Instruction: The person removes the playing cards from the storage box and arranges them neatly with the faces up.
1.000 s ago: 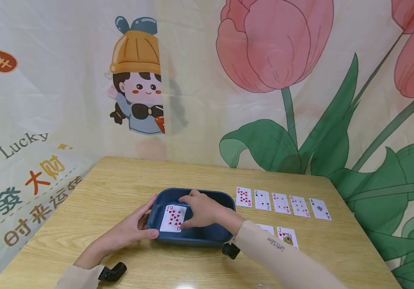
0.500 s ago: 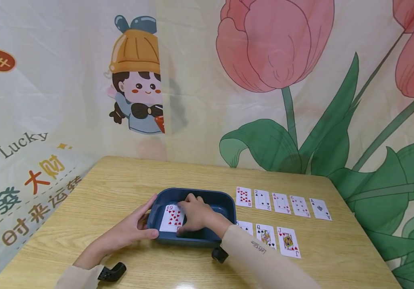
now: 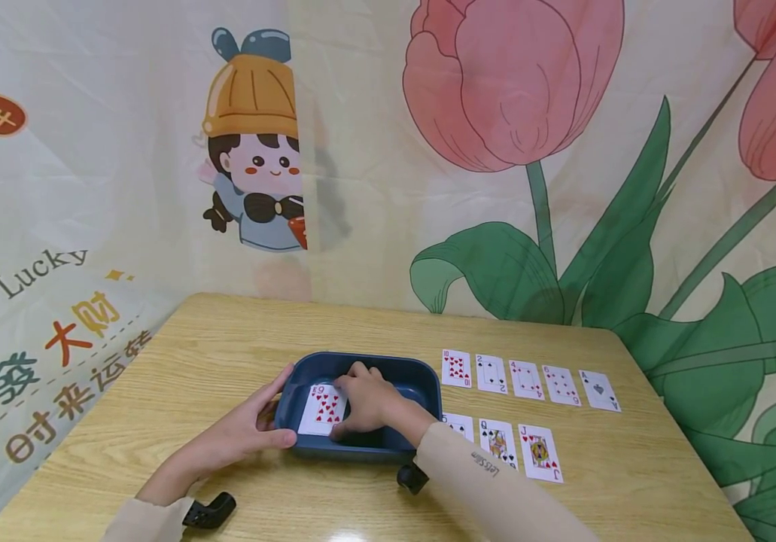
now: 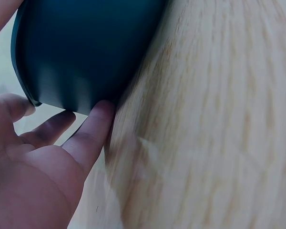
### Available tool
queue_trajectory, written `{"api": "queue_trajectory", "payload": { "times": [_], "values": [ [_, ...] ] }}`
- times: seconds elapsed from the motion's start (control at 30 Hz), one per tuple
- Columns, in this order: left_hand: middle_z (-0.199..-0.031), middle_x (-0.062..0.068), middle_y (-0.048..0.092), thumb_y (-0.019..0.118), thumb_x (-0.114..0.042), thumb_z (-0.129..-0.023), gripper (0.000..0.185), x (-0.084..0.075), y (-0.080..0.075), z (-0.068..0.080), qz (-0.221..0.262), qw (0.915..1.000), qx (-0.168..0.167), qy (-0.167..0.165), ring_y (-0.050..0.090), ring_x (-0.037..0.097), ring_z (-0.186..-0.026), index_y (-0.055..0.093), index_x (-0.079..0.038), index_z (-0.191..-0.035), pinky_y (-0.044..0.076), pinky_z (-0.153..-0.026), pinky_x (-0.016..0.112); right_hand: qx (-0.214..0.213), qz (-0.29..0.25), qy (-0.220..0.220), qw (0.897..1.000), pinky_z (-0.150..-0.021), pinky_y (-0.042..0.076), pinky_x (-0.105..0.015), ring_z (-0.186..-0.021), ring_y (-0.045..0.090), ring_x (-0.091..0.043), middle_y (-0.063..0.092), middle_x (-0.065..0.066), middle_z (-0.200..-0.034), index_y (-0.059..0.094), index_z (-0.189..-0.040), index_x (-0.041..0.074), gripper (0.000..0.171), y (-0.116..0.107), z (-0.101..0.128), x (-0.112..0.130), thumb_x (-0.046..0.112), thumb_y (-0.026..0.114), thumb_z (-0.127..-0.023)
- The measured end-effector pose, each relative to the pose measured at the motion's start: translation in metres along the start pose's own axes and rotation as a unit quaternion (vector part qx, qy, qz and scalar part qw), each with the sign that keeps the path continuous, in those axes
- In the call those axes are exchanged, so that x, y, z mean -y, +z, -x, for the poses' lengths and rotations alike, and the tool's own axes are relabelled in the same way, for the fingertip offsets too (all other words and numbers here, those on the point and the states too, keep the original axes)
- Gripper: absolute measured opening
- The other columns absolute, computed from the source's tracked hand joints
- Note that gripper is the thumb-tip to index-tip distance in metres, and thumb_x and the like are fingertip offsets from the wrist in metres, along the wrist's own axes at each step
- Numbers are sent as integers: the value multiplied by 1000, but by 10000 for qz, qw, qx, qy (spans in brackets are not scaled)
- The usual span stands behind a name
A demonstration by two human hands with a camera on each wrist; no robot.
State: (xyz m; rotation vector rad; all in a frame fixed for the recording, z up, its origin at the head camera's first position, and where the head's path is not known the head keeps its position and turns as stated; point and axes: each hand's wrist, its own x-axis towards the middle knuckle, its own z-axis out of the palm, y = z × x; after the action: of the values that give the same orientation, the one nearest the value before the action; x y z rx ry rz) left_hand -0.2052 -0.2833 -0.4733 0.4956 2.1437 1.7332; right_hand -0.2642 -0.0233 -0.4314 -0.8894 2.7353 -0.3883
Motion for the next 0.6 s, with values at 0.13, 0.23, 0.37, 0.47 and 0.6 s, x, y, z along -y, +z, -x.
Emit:
{"api": "queue_trajectory", "payload": {
  "times": [0.13,0.23,0.37,0.47,0.6],
  "values": [
    [-174,25,7,76,-12,-100,107,0,0,0,-39,10000,-31,-34,39,46,-147,-2,-24,-173,51,-102,22,-14,-96,-58,9999,-89,48,-30,-107,47,-20,54,-6,-134,61,-149,12,83,-2,0,-2,46,93,-80],
    [-174,27,8,76,-13,-100,108,-1,0,-1,-51,10000,-32,-25,40,46,-147,-2,-23,-173,51,-102,21,-7,-146,-64,9999,-89,48,-29,-107,48,-20,55,-6,-134,61,-149,13,82,-3,1,-4,44,93,-81],
    [-173,30,9,76,-12,-100,108,0,0,-1,-59,10000,-9,33,42,47,-146,-3,-21,-173,51,-102,21,-14,-210,-59,9998,-91,49,-31,-108,50,-20,56,-6,-133,61,-149,13,80,-4,2,-7,43,93,-82],
    [-173,30,8,76,-11,-100,108,0,0,-1,-70,10000,-20,55,41,48,-146,-3,-20,-173,51,-102,21,-60,-239,-103,9996,-93,51,-32,-109,52,-19,56,-6,-131,62,-148,13,79,-5,3,-10,42,93,-81],
    [-174,26,7,76,-9,-99,108,-1,1,0,-3,10000,-76,-30,40,47,-147,-1,-23,-173,51,-103,21,-115,-239,-202,9994,-93,53,-30,-106,56,-16,57,-5,-129,62,-147,12,79,-9,7,-15,42,94,-81]
  ]
}}
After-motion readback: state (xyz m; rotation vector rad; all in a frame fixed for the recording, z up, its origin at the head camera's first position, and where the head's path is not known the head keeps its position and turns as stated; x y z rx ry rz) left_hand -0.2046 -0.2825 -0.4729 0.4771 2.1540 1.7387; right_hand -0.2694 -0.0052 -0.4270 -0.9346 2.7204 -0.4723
